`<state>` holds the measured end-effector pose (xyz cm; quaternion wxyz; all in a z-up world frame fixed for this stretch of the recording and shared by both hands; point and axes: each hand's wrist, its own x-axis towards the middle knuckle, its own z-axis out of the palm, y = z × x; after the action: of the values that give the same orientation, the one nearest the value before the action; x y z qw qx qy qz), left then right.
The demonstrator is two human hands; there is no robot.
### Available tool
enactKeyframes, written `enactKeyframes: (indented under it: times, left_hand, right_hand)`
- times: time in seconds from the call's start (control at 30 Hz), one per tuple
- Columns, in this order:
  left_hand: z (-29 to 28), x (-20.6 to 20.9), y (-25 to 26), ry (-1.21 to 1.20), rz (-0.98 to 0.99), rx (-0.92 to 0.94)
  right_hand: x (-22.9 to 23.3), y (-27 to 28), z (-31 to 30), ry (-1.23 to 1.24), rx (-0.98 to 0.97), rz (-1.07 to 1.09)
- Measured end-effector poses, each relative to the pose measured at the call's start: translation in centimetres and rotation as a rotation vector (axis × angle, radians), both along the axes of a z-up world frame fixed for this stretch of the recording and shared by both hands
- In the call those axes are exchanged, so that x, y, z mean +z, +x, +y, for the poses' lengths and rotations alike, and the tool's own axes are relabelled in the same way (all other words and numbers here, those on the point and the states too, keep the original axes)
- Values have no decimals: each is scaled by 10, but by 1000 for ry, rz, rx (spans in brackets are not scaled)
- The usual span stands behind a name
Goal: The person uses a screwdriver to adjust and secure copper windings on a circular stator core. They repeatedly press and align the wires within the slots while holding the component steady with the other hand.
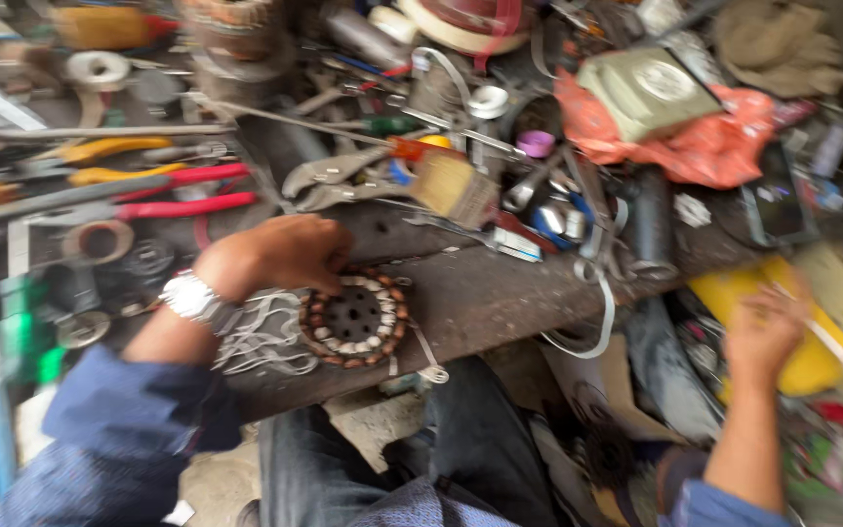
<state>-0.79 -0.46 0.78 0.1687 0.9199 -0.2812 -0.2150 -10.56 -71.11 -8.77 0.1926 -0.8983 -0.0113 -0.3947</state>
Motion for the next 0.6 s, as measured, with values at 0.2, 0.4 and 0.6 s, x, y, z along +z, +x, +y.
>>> enactKeyframes:
  times: [0.2,0.4,0.6]
  left_hand:
    - [-5,10,0,86,50,16]
    - [-7,21,-5,90,77,52]
    - [-6,23,-6,49,22,23]
  right_hand:
    - [9,1,-6,-260,-93,157]
    - [16,5,-21,-399,-154,268]
    - [27,25,-29,-302,-267,439]
